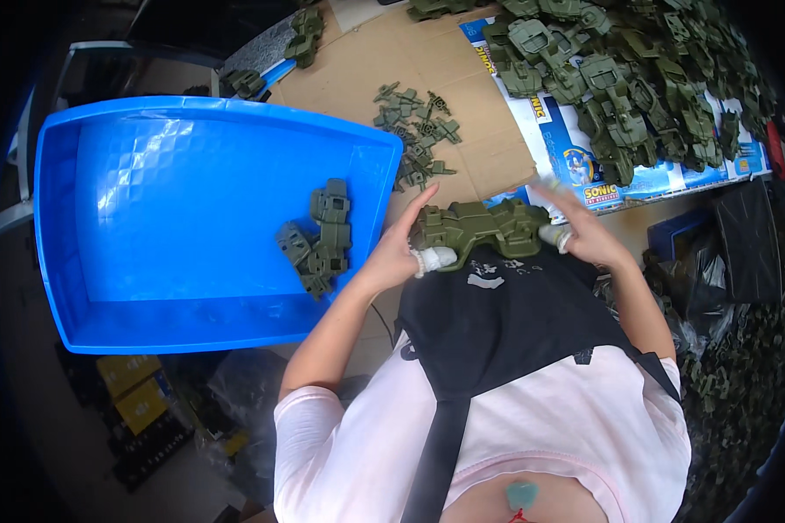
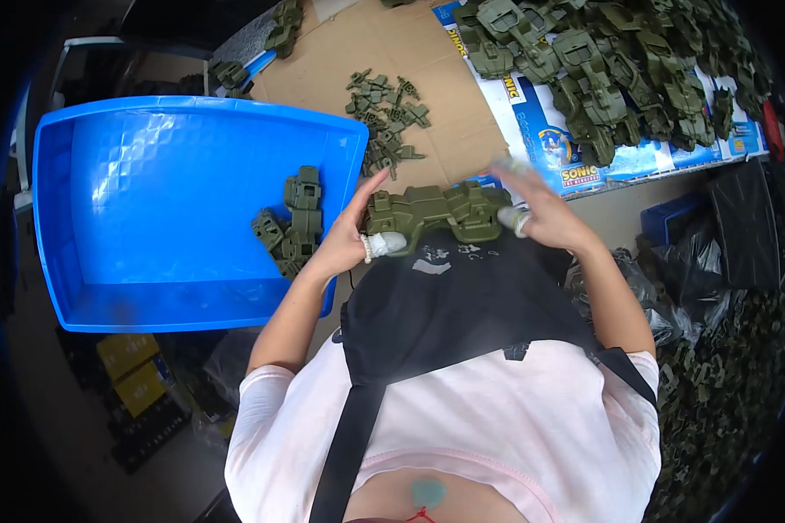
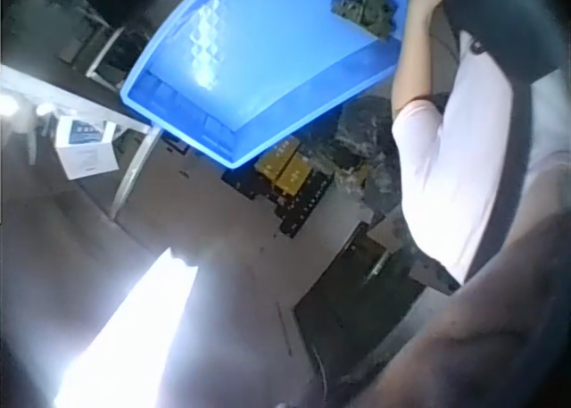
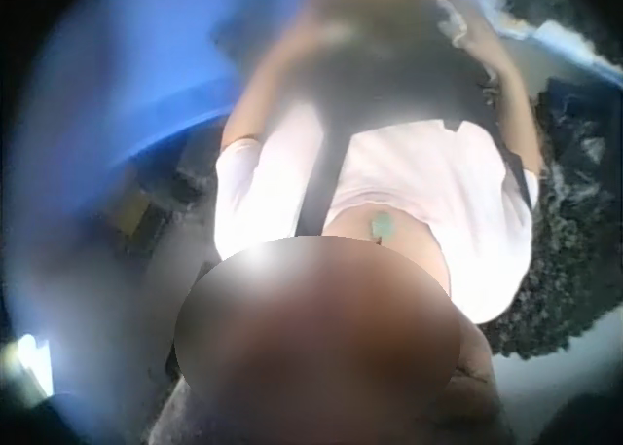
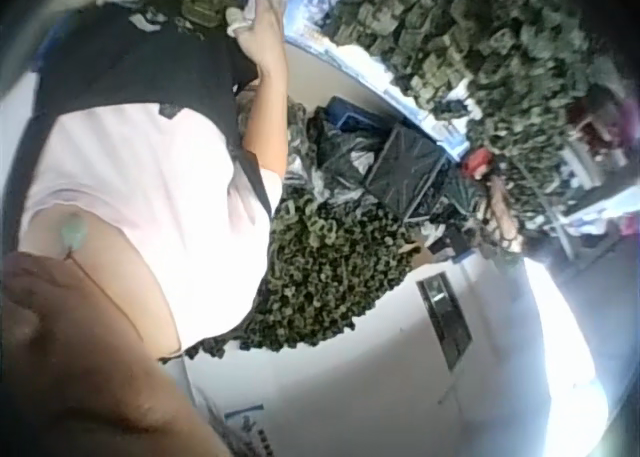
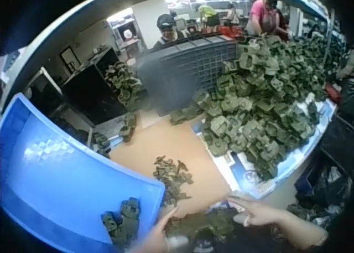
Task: The person assembles small green plastic components by hand, picking up pieces from a cardboard surface and snapping them together. The person places the assembled units into a blue plastic bin and continues the process with additional parts from a large pile on the table.
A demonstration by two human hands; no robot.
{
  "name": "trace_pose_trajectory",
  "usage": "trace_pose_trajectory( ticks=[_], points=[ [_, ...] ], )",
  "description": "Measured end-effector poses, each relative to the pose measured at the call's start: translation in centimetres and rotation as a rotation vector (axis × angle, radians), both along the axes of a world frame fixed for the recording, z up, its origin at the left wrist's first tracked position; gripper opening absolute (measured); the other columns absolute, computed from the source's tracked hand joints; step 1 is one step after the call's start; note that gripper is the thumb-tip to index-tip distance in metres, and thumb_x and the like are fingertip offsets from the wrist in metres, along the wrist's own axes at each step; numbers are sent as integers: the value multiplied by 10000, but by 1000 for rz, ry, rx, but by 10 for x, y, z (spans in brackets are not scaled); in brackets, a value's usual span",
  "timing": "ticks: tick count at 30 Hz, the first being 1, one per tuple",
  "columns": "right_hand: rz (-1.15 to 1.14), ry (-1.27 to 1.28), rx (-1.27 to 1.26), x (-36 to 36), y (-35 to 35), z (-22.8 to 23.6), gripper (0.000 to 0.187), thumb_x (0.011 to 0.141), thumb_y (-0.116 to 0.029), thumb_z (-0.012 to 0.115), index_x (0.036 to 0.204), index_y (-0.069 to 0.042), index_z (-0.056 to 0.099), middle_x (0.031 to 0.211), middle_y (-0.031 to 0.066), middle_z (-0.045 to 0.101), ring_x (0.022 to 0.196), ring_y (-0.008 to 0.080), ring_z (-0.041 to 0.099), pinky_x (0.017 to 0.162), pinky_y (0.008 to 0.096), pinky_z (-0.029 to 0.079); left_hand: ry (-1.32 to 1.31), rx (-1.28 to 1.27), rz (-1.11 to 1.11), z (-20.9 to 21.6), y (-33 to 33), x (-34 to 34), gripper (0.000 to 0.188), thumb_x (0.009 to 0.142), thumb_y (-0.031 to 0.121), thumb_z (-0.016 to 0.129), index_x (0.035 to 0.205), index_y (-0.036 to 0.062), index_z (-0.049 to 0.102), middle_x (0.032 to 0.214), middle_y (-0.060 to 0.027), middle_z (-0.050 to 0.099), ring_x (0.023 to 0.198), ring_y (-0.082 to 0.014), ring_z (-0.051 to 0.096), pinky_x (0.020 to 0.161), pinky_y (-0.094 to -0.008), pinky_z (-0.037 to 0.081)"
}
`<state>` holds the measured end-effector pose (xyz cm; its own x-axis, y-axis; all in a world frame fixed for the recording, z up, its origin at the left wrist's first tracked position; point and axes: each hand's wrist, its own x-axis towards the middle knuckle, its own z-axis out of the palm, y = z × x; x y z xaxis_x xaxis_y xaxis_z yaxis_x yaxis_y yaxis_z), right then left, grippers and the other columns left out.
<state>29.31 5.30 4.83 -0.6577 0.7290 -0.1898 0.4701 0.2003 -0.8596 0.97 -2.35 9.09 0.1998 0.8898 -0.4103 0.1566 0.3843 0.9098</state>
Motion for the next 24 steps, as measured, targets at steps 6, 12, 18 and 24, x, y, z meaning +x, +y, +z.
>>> trace_pose_trajectory(
  ticks=[6, 12, 18, 24],
  points=[
    [281, 30, 325, -92, -11, 40, 707, 699, -291, 686, 1285, -73, 355, 1039, 194, 539, 1025, 347, 482, 886, 407, 382, 134, 292, 32, -10, -3, 18, 875, 657, 111, 757, 1368, 81, 248, 1295, -141, 428, 1172, -228, 452, 978, -326, 358],
    [415, 269, 128, -82, 17, 29, 723, 735, -216, 649, 1350, -112, 284, 1045, 190, 533, 988, 349, 510, 846, 405, 406, 219, 257, 79, -17, -6, 20, 786, 652, 115, 745, 1320, 45, 337, 1227, -167, 498, 1115, -255, 512, 915, -331, 417],
    [468, 292, 81, -78, 24, 22, 723, 719, -22, 596, 1364, -149, 294, 1202, 179, 497, 1088, 331, 487, 907, 407, 387, 306, 173, -9, -29, -6, 19, 710, 639, 117, 740, 1260, 19, 410, 1220, -194, 495, 1097, -287, 520, 881, -367, 432],
    [-78, 646, 64, -50, 23, 52, 653, 840, -177, 572, 1388, -113, 222, 1331, 147, 382, 1184, 289, 430, 968, 368, 365, -79, 619, 185, 16, 36, 38, 1007, 689, 301, 741, 1407, 71, 73, 1385, -181, 265, 1235, -273, 354, 1017, -383, 300]
  ],
)
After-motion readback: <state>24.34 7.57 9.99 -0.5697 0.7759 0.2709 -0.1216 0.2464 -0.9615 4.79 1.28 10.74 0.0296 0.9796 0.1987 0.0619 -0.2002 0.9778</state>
